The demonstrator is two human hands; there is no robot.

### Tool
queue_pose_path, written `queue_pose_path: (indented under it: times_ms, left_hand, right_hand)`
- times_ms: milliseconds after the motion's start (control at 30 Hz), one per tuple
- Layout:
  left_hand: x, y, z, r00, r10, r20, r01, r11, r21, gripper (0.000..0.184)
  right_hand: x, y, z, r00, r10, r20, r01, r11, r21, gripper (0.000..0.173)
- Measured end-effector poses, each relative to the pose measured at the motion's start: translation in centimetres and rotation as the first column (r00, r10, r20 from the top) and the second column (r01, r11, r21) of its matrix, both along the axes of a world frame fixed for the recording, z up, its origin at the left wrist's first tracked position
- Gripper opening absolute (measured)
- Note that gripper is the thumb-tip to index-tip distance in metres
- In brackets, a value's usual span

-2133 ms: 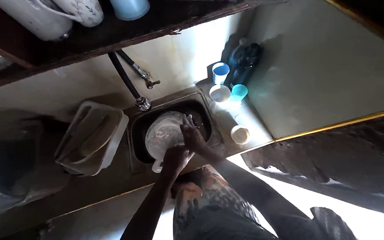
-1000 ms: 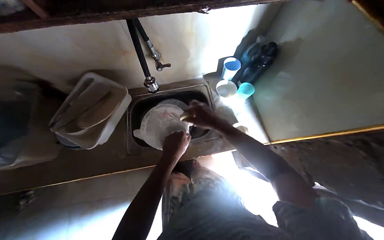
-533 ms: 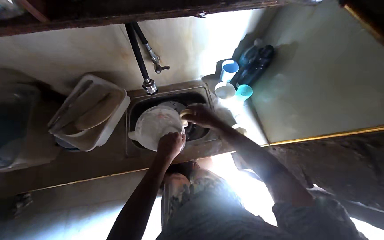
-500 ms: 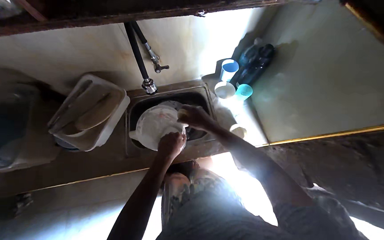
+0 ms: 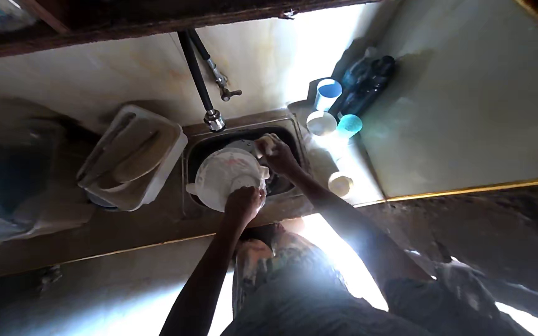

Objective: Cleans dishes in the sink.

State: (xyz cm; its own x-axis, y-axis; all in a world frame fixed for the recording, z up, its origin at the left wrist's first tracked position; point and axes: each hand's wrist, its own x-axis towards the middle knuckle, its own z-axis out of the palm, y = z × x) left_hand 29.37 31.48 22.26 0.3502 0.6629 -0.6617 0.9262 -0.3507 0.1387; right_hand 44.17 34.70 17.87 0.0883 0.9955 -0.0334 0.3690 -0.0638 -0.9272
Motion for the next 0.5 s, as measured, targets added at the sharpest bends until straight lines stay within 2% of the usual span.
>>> queue_pose_path:
  times_ms: [67,100,133,167,200,233,267,333,400,500]
  left_hand:
    - [-0.1,-0.1,-0.4,1.000,0.000,0.011,0.000,1.000,0.002,0.043]
    - [-0.1,0.0,-0.5,1.000,-0.001,0.018,0.001,1.000,0.011,0.043]
    - [-0.3,0.0,-0.5,1.000,-0.001,0.026,0.000,1.000,0.021,0.044]
    - [-0.4,-0.1,-0.6,1.000,-0.001,0.030,0.000,1.000,0.024,0.044]
    - [-0.4,0.0,-0.6,0.999,0.008,0.036,-0.009,1.000,0.027,0.044]
    - [-0.6,0.1,-0.6,0.999,0.025,0.042,-0.027,0.999,0.035,0.045]
    - [-1.0,0.3,-0.7,0.997,0.055,0.060,-0.058,0.997,0.057,0.046]
    - [-2.4,0.9,-1.1,0.979,0.137,0.154,-0.156,0.980,0.120,0.047]
    - [-3.5,1.3,0.0,0.920,0.240,0.309,-0.298,0.942,0.153,0.044]
    - [-4.3,0.2,-0.1,0.755,0.337,0.563,-0.497,0.853,0.156,0.037]
  right_hand:
    - [-0.7,-1.6,-0.8,0.961,0.204,0.184,-0.230,0.965,0.129,0.041]
    - [-1.0,-2.2,-1.8,0.932,0.274,0.236,-0.317,0.933,0.170,0.047]
    - [-1.0,-2.8,-2.6,0.924,0.320,0.210,-0.357,0.919,0.168,0.055]
    - [-0.9,-3.3,-3.2,0.948,0.294,0.126,-0.314,0.930,0.192,0.052]
    - [-0.7,-3.5,-3.3,0.980,0.201,-0.003,-0.196,0.960,0.199,0.042]
    - [-0.4,-3.5,-2.8,0.993,0.041,-0.112,-0.028,0.993,0.117,0.034]
    - [0.2,-3.3,-2.1,0.971,-0.159,-0.180,0.158,0.987,-0.016,0.033]
    - [2.1,-3.0,-0.9,0.873,-0.455,-0.177,0.435,0.889,-0.143,0.042]
    - [2.9,-3.1,-0.4,0.891,-0.444,-0.095,0.426,0.890,-0.165,0.036]
    - [-2.2,-4.9,-1.0,0.983,-0.185,-0.016,0.184,0.981,-0.055,0.035]
